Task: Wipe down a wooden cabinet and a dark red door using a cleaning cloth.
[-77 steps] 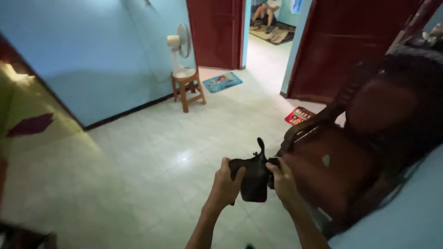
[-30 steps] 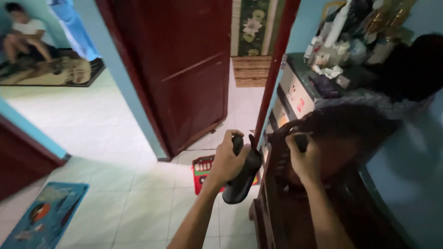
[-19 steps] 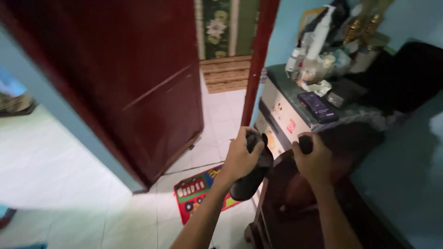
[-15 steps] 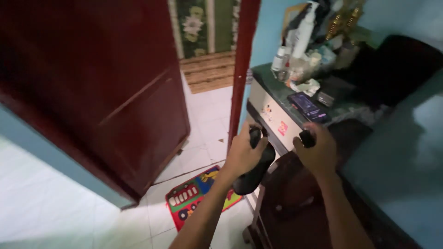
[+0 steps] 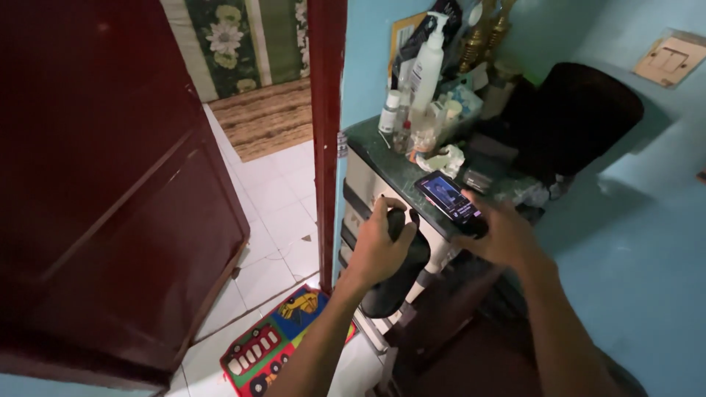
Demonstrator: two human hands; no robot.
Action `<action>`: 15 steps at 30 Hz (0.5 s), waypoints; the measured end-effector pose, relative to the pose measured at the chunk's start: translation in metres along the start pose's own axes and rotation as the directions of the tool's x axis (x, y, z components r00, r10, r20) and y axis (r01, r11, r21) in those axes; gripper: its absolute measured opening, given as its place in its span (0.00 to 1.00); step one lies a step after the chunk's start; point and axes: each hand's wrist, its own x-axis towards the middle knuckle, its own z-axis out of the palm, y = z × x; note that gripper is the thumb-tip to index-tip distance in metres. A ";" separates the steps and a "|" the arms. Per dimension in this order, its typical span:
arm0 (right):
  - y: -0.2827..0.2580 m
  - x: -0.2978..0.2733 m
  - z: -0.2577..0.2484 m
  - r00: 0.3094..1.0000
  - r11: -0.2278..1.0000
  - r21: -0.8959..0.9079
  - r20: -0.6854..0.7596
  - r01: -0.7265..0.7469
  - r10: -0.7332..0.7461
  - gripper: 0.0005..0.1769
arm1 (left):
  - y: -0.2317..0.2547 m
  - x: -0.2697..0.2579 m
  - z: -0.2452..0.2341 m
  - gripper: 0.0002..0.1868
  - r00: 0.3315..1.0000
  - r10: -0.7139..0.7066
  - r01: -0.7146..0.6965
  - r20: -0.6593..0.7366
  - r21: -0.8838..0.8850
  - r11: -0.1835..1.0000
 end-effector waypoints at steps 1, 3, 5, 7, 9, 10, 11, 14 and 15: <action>-0.007 0.002 -0.006 0.994 0.997 0.007 0.076 -0.080 0.080 0.58 | 0.001 0.002 0.002 0.18 0.999 -0.038 0.038 0.007 0.003 0.999; -0.013 0.010 -0.013 0.977 0.987 0.009 0.143 -0.163 0.160 0.58 | -0.002 0.010 0.008 0.18 0.997 -0.069 0.069 0.017 0.010 0.998; -0.012 0.011 -0.012 0.938 0.963 -0.010 0.220 -0.271 0.267 0.60 | -0.009 0.014 0.016 0.19 0.997 -0.069 0.070 0.028 -0.005 0.998; -0.010 0.010 -0.010 0.941 0.964 -0.029 0.215 -0.263 0.263 0.58 | -0.011 0.017 0.020 0.18 1.000 -0.021 0.021 0.007 -0.010 1.000; -0.012 0.012 -0.013 0.945 0.967 -0.047 0.204 -0.250 0.254 0.56 | -0.010 0.021 0.022 0.18 0.999 0.035 -0.035 -0.019 -0.013 0.999; -0.016 0.013 -0.016 0.928 0.958 -0.069 0.236 -0.280 0.288 0.56 | -0.009 0.021 0.022 0.18 1.000 -0.025 0.025 -0.004 -0.009 1.000; -0.021 0.014 -0.020 0.908 0.947 -0.092 0.267 -0.308 0.322 0.56 | -0.007 0.021 0.022 0.18 0.996 -0.084 0.084 0.012 -0.003 0.996; -0.026 0.016 -0.023 0.891 0.938 -0.090 0.292 -0.336 0.347 0.64 | -0.007 0.021 0.023 0.18 0.999 -0.032 0.032 -0.005 -0.004 0.999; -0.028 0.016 -0.024 0.892 0.938 -0.090 0.290 -0.335 0.346 0.64 | -0.005 0.022 0.022 0.18 1.000 -0.030 0.030 -0.007 -0.003 1.000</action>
